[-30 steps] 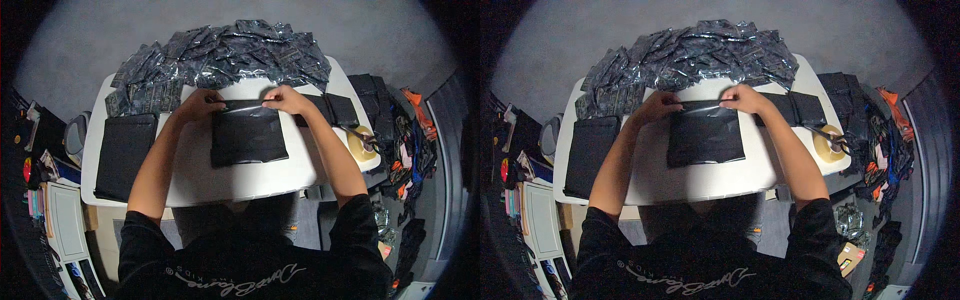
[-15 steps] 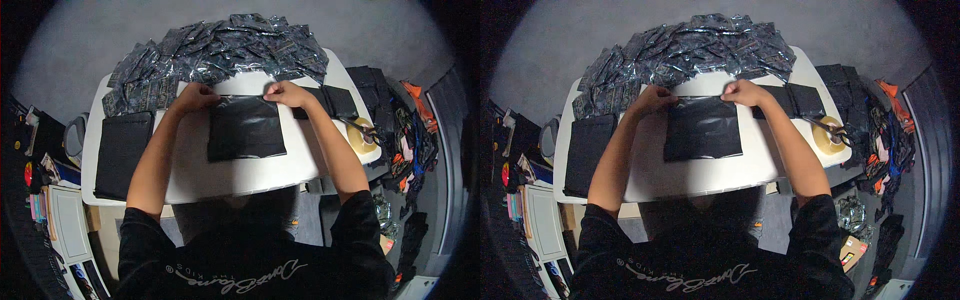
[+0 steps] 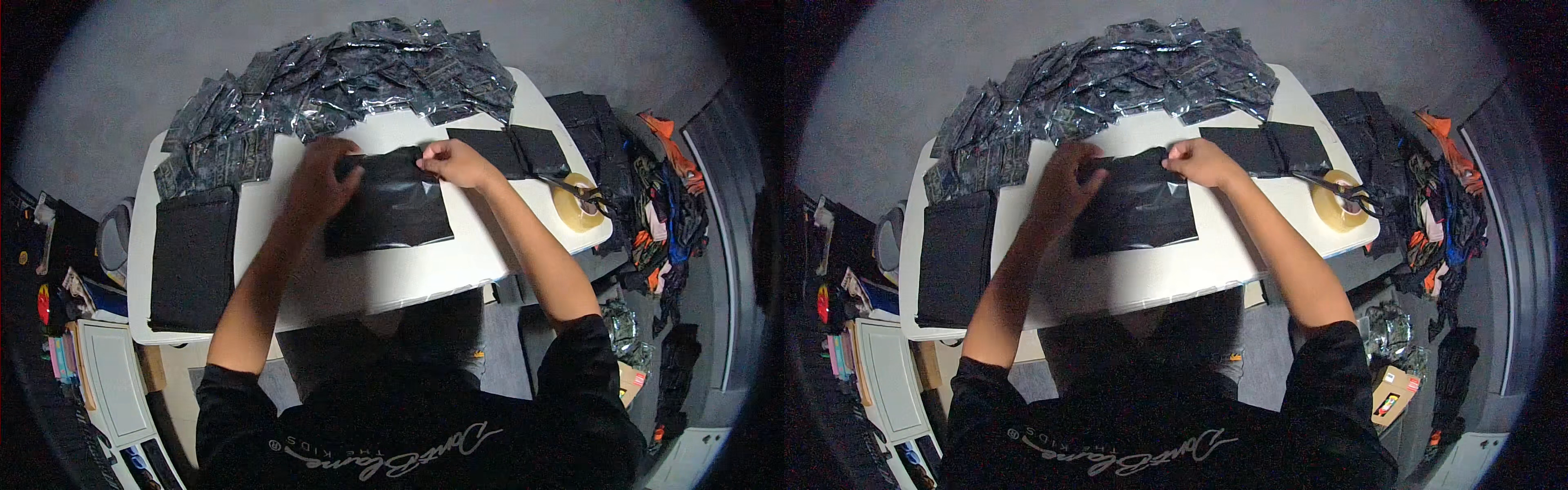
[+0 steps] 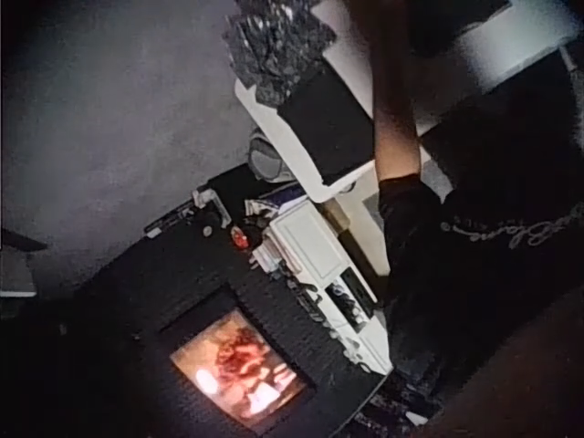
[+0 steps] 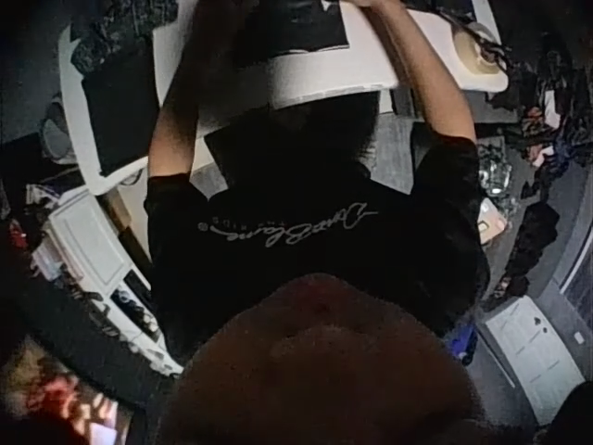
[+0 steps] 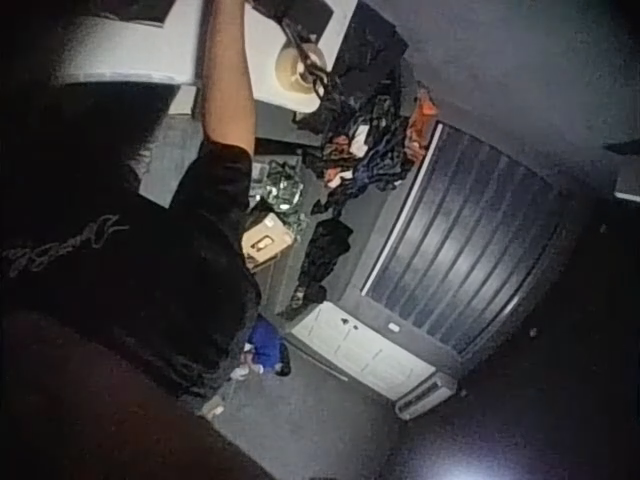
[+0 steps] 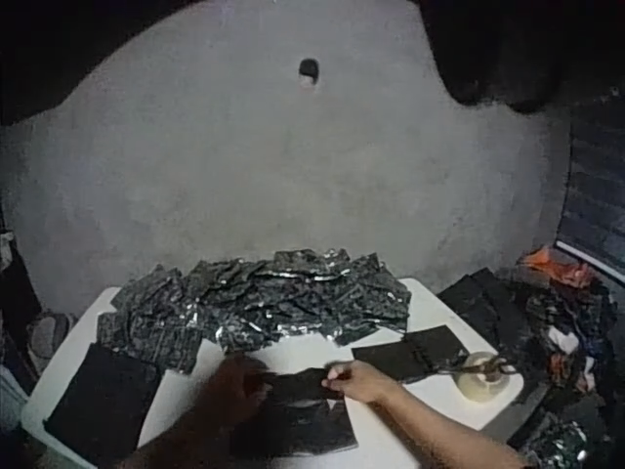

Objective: Packing items into a mailing pouch and sealing it.

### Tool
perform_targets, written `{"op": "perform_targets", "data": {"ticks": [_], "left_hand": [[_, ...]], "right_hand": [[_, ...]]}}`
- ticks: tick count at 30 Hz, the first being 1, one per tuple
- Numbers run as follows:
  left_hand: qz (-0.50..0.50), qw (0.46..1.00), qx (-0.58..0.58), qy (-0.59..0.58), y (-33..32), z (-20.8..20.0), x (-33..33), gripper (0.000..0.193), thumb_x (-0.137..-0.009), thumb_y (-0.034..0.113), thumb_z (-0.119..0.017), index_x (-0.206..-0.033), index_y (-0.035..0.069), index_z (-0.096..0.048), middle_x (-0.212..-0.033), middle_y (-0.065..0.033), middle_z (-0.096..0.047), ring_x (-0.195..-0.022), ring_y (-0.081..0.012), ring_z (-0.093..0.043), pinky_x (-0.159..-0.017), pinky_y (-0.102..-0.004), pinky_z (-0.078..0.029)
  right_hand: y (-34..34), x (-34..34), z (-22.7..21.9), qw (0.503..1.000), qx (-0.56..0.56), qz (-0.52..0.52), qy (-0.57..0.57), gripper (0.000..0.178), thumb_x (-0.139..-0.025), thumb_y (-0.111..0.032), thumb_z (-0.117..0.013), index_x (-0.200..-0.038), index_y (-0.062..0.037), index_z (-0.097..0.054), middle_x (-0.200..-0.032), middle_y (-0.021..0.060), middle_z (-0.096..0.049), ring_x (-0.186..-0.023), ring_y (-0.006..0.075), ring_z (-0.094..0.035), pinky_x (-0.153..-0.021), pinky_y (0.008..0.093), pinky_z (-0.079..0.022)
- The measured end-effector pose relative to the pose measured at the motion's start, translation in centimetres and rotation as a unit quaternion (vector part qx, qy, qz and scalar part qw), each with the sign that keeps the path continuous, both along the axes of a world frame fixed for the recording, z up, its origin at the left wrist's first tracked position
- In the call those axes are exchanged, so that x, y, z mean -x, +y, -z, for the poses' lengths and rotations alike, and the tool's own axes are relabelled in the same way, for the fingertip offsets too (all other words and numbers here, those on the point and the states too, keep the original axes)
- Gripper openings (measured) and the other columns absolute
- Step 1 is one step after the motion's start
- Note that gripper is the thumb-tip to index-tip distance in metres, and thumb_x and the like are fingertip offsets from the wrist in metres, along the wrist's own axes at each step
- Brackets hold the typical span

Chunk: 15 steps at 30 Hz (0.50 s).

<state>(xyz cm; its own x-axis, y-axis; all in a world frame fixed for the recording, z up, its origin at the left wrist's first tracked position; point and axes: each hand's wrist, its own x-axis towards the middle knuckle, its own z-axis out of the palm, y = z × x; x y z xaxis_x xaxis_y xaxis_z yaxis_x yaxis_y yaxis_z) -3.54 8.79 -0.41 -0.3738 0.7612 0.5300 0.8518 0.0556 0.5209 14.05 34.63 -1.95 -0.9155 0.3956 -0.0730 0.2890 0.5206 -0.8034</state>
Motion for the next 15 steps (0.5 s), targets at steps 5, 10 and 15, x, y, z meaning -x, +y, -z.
{"op": "perform_targets", "data": {"ticks": [5, 10, 15], "left_hand": [[0.153, 0.987, 0.039, 0.036, -3.8, -1.1, -5.5, 0.041, -0.086, 0.010, -0.078, -0.125, 0.007, -0.065, -0.125, -0.0149, -0.064, -0.121, -0.0351, -0.059, -0.108, -0.0461, -0.048], [0.123, 0.984, 0.101, 0.075, -4.7, 0.3, -6.0, 0.045, -0.093, 0.016, -0.073, -0.136, 0.008, -0.062, -0.142, -0.0149, -0.058, -0.138, -0.0355, -0.050, -0.119, -0.0482, -0.040], [0.121, 0.975, 0.151, 0.106, -4.7, 0.7, -5.8, 0.054, -0.099, 0.021, -0.068, -0.148, 0.009, -0.051, -0.157, -0.0159, -0.046, -0.149, -0.0376, -0.038, -0.124, -0.0537, -0.030]], "right_hand": [[-3.6, -0.2, -3.1, 0.980, 0.180, 0.084, 0.001, 0.044, -0.091, -0.037, -0.080, -0.120, -0.0091, -0.062, -0.099, 0.0009, -0.062, -0.075, 0.0087, -0.056, -0.058, 0.0237, -0.049], [-5.8, -2.6, -3.8, 0.977, 0.188, 0.096, -0.029, 0.079, -0.089, -0.033, -0.083, -0.150, -0.0032, -0.041, -0.094, 0.0014, -0.063, -0.074, 0.0070, -0.055, -0.055, 0.0201, -0.043], [-7.5, -5.2, -3.5, 0.986, 0.143, 0.080, -0.018, 0.087, -0.083, -0.024, -0.089, -0.152, -0.0040, -0.040, -0.093, 0.0071, -0.064, -0.076, 0.0111, -0.061, -0.058, 0.0246, -0.050]]}}
